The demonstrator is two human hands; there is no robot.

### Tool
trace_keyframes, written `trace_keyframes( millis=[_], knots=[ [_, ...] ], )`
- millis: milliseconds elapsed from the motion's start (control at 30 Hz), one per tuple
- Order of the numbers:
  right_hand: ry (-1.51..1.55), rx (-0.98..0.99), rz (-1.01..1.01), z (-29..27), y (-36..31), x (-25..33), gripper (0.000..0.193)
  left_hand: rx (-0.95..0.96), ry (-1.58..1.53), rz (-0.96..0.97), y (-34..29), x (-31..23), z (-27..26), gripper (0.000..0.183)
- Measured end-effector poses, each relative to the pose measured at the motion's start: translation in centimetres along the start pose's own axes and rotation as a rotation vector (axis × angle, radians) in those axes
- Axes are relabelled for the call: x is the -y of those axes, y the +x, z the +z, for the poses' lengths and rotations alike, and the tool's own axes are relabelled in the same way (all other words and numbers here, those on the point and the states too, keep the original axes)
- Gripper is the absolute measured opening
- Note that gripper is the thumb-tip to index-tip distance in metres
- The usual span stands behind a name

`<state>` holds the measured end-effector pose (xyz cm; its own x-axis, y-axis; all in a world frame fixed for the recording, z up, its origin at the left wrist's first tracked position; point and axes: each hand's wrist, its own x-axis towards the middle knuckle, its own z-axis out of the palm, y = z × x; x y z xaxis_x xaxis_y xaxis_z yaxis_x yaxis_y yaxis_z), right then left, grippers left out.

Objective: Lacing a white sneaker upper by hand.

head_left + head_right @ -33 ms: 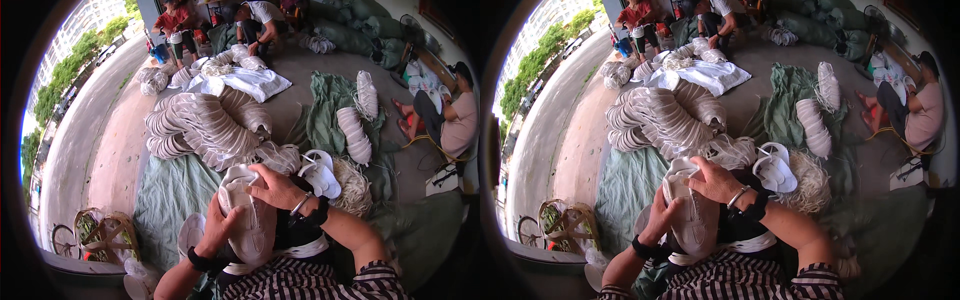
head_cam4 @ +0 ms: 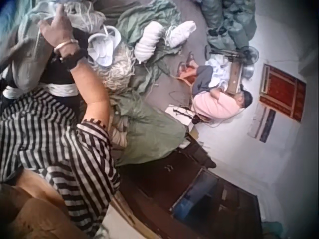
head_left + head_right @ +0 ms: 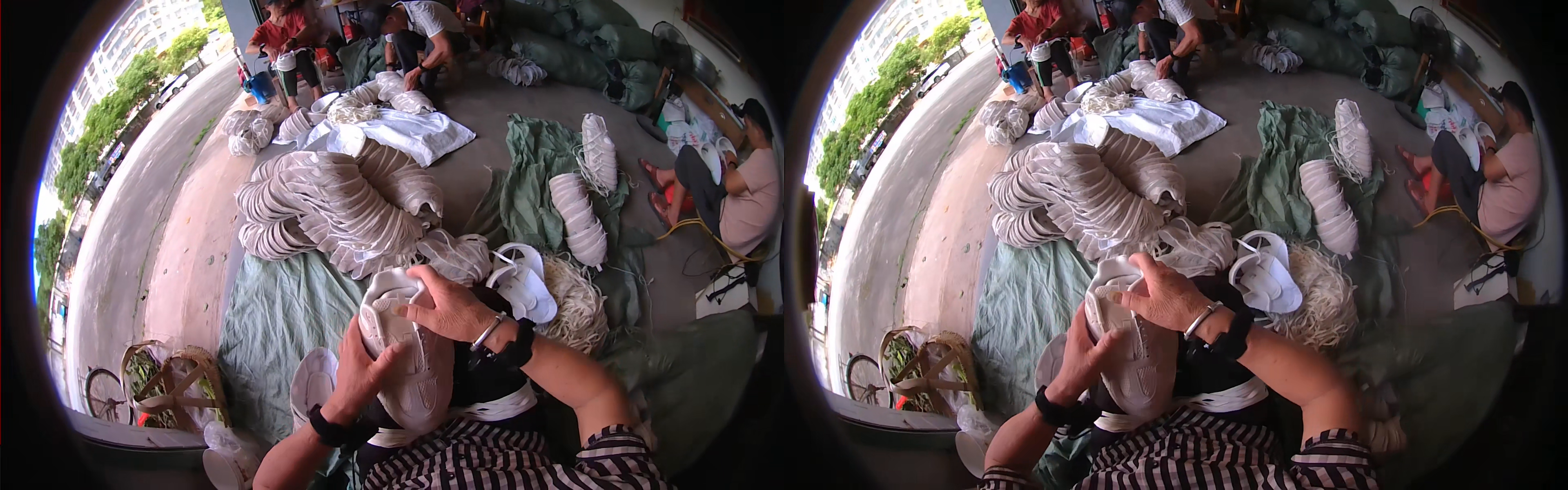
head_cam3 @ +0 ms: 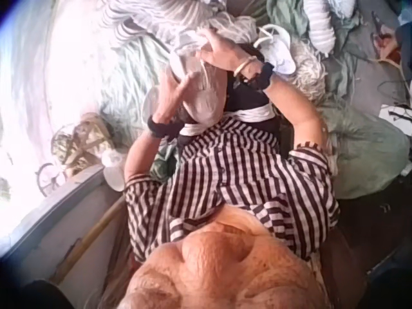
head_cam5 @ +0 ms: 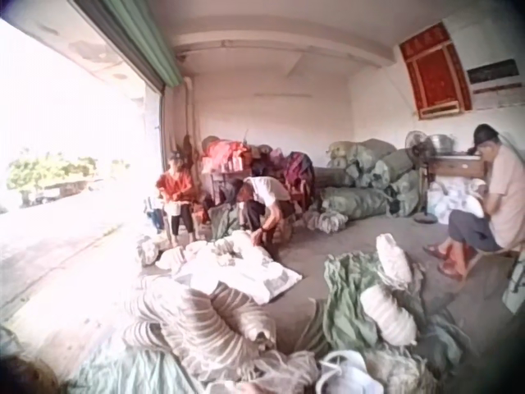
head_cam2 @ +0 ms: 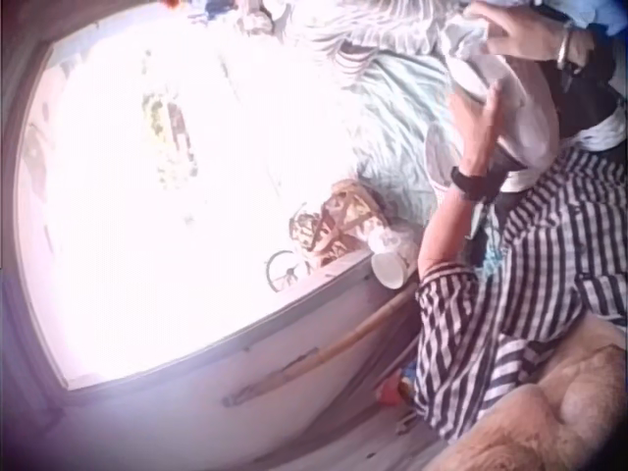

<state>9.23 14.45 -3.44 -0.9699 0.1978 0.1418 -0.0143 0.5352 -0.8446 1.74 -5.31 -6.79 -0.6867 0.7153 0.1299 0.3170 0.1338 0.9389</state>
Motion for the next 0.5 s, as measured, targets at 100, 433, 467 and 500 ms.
trace_keyframes(
  millis=[100,433,467,500],
  knots=[
    [-0.152,-0.092,-0.015,0.7,-0.4,-0.8,0.055,0.011,-0.080,0.004,-0.1,-0.1,1.1,0.084],
    [-0.368,0.123,0.028,-0.8,-3.8,-1.1,0.053,0.059,0.396,-0.115,-1.2,-0.4,1.1,0.110],
    [-0.483,0.122,-0.002,-1.1,-3.8,-1.0,0.054,0.040,0.395,-0.096,-1.3,-0.2,1.4,0.110],
    [-0.598,0.121,-0.032,-1.3,-4.0,-1.0,0.054,0.047,0.392,-0.098,-1.5,-0.3,1.8,0.110]
  ],
)
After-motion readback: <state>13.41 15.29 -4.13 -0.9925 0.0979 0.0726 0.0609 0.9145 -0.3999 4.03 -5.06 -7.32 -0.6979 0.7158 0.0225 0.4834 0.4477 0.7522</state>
